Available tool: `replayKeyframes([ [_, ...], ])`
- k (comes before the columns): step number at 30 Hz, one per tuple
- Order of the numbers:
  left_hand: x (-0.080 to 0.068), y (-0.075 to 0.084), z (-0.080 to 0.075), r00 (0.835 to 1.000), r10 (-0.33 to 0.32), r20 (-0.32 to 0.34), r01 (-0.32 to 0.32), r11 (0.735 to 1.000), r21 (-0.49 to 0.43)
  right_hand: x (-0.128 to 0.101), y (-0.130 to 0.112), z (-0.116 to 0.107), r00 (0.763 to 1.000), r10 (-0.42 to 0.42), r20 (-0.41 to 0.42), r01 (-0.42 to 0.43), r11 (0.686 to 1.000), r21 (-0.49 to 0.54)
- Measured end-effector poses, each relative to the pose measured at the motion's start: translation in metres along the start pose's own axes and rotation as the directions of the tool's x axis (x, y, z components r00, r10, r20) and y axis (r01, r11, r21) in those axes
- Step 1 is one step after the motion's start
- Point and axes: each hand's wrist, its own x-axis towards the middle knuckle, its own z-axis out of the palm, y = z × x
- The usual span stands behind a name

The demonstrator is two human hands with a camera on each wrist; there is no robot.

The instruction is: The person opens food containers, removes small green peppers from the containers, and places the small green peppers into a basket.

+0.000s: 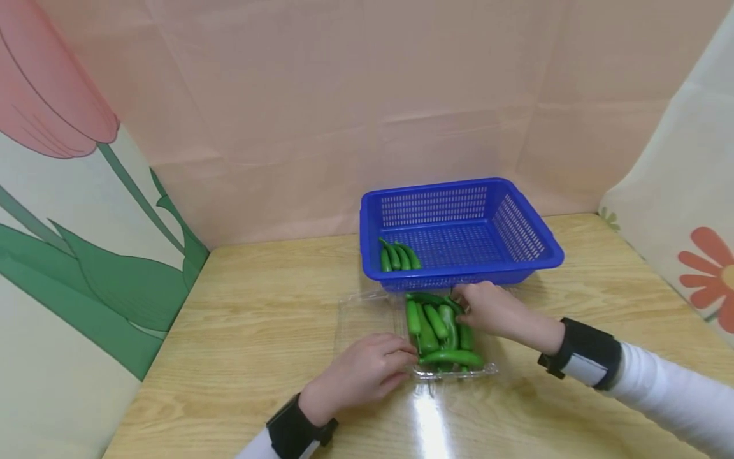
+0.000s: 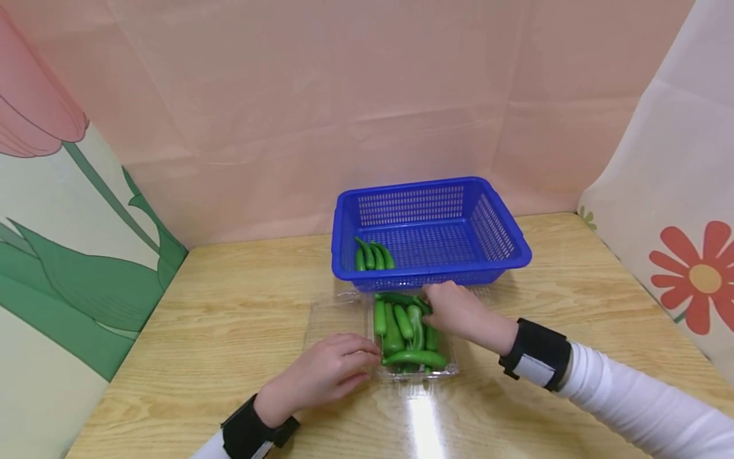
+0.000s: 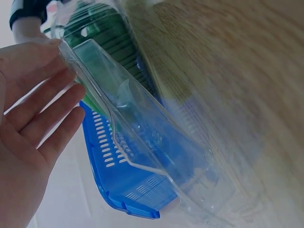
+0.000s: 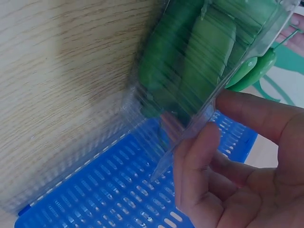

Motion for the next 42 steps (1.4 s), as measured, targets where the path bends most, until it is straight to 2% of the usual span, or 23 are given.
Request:
replayKeyframes([
  [8,0.002,0.000,-0.001,1.000,-0.002,0.008,0.002,1.000,0.013,0.001,-0.004,-0.002,0.999,0.021,0.027,-0.023,0.997,0.069],
  [14,0.001,0.000,-0.002,1.000,0.021,0.001,-0.021,0.999,0.027,0.000,-0.007,-0.007,0.999,-0.030,-0.045,0.035,0.993,0.115],
  [19,0.001,-0.001,-0.002,1.000,0.029,0.000,-0.029,0.999,0.038,0.002,-0.012,-0.022,0.997,-0.025,-0.072,0.036,0.987,0.157],
  [25,0.001,0.000,-0.002,1.000,0.026,0.007,-0.026,0.999,0.042,0.009,-0.019,-0.051,0.997,0.010,-0.074,0.005,0.980,0.199],
  [35,0.001,0.001,-0.002,1.000,0.015,0.009,-0.015,1.000,0.027,0.041,-0.026,-0.095,0.993,0.027,-0.112,-0.002,0.978,0.210],
  [42,0.001,0.003,-0.002,1.000,0.010,0.004,-0.010,1.000,0.026,0.078,-0.021,-0.107,0.991,0.114,-0.074,-0.096,0.971,0.219],
])
